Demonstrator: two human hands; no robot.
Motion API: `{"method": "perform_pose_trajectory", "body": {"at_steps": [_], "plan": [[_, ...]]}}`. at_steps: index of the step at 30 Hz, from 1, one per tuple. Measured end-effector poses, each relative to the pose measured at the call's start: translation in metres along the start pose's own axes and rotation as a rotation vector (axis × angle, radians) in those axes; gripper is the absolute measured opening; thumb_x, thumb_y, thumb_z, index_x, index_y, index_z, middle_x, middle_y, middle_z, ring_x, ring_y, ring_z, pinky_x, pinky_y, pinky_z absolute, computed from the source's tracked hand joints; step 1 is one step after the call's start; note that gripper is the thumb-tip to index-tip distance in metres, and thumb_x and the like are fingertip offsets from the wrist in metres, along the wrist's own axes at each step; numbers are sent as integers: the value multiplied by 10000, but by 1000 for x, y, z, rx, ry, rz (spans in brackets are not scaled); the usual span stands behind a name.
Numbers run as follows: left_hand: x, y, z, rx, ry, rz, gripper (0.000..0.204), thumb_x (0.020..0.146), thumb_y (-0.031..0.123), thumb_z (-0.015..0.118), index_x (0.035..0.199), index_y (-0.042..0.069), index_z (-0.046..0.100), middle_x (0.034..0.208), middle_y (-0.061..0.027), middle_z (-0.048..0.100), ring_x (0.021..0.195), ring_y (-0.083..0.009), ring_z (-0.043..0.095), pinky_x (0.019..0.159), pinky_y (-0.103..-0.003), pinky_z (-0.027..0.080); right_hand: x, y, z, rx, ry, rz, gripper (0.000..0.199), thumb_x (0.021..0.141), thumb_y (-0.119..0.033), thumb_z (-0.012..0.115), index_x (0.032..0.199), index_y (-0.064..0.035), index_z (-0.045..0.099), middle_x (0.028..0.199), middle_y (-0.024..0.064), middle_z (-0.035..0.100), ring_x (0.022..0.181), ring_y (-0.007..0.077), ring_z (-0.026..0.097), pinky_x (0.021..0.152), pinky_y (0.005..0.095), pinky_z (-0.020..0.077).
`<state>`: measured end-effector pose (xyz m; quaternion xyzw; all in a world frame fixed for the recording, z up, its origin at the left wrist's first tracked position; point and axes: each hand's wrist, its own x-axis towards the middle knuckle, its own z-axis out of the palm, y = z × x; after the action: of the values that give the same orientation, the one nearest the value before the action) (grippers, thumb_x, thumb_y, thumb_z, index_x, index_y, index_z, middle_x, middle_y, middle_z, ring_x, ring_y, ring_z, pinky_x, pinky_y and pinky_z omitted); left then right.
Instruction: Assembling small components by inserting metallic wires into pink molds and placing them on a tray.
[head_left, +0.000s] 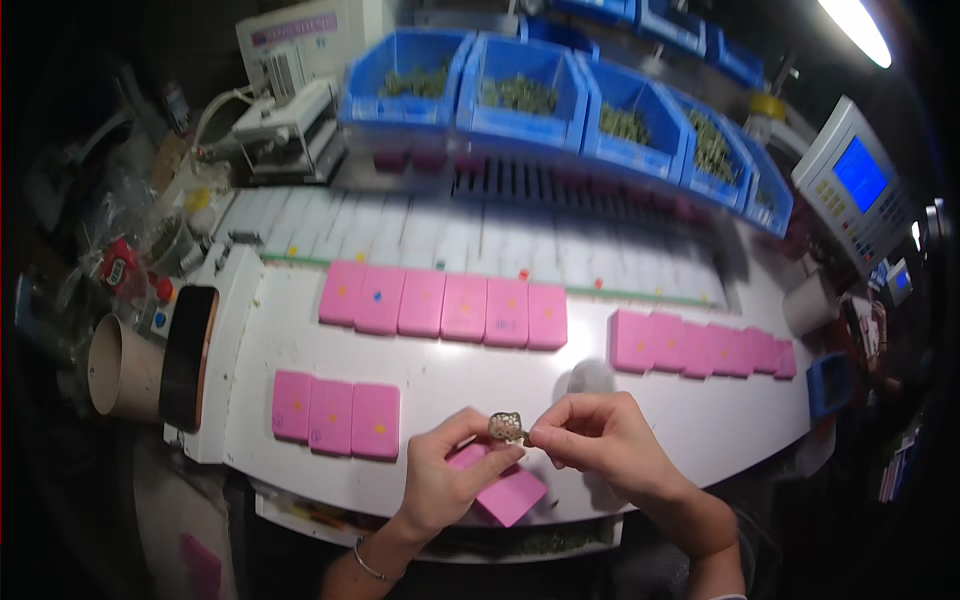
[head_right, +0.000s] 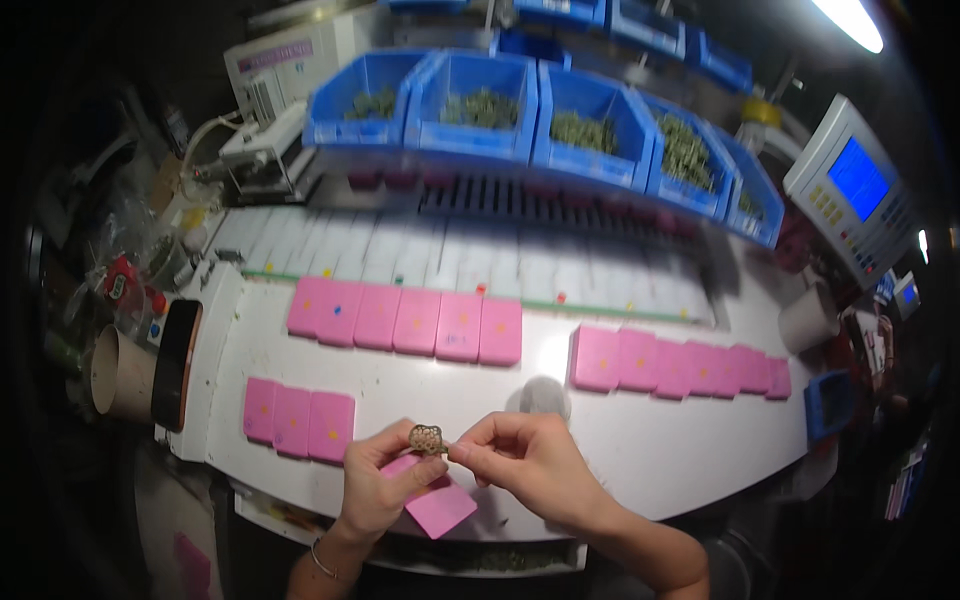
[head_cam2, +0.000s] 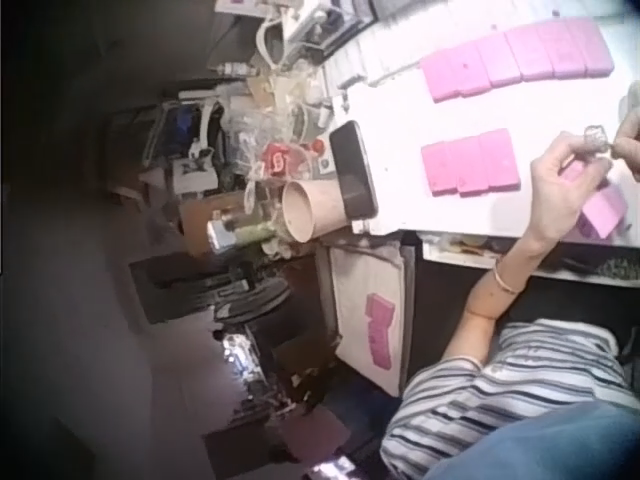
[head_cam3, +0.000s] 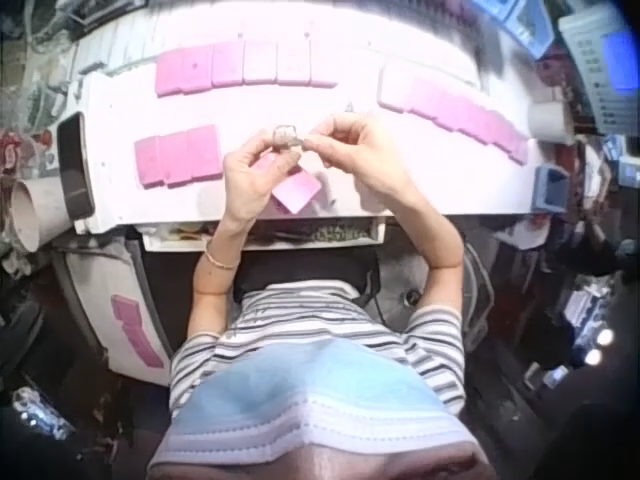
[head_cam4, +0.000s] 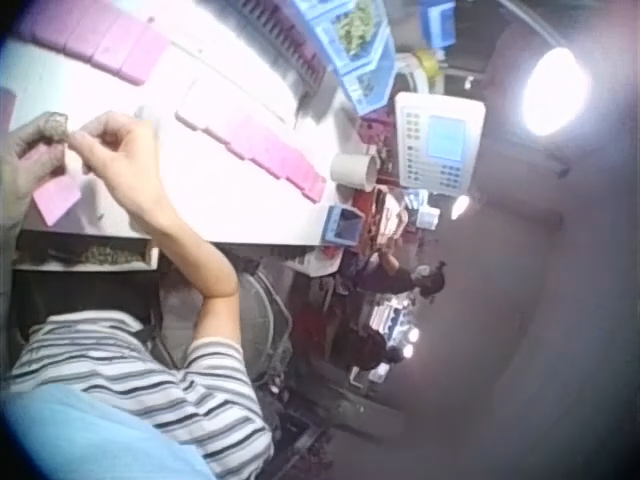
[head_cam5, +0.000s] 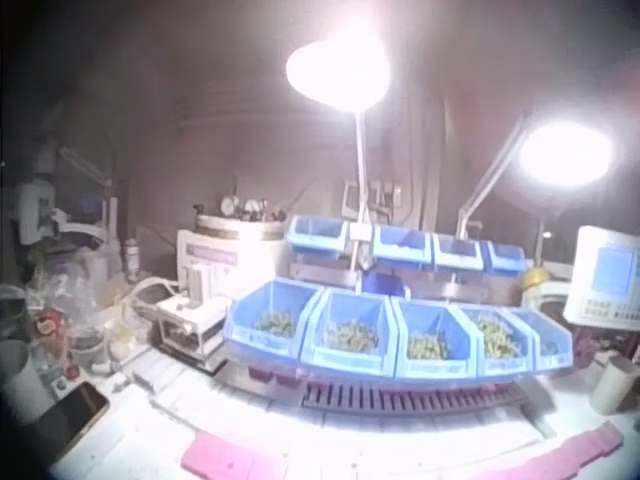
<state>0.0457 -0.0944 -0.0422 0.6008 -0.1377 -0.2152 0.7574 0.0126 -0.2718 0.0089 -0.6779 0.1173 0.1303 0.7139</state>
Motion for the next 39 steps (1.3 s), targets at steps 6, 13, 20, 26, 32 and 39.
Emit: {"method": "perform_pose_trajectory", "body": {"at_steps": [6,13,20,26,32,39], "plan": [[10,-9,2,-224,79,-89,399,922,354,504,943,-33,597,742,-50,559,671,-140,560,609,-245,471,69,-125,-4,172,352,-440,218,886,-157,540,899,53,597,638,26,562,512,66,453,472,197,348],[16,9,5,-593,136,-442,736,895,631,180,1154,-7,442,855,-104,571,680,-209,596,635,-316,519,-10,-17,36,-595,60,-717,198,842,47,495,1006,-23,582,970,120,609,824,205,616,678,317,514],[8,4,18,-245,-74,-344,644,979,445,225,892,-70,603,733,-128,631,567,-107,554,559,-254,490,-29,35,-5,-1173,524,-544,590,730,45,598,1271,92,365,1266,270,400,1037,372,510,834,378,454],[20,-1,23,-22,27,-257,651,983,409,196,839,-62,623,685,-125,640,538,-106,540,532,-252,466,-47,36,-4,-1002,385,-590,689,664,81,571,1314,85,343,1303,275,384,907,349,537,764,370,460],[24,0,25,321,95,-59,673,985,360,186,684,-62,616,567,-114,604,503,-148,564,528,-290,463,-37,34,18,-1126,451,-793,688,594,62,588,1269,52,453,1262,253,473,801,269,574,679,315,457],[23,-3,28,251,123,-97,646,987,333,198,664,-54,602,531,-103,579,493,-150,557,519,-292,446,-35,47,19,-1020,439,-745,588,609,45,604,1193,6,553,1255,233,494,800,258,584,667,299,466]]}}
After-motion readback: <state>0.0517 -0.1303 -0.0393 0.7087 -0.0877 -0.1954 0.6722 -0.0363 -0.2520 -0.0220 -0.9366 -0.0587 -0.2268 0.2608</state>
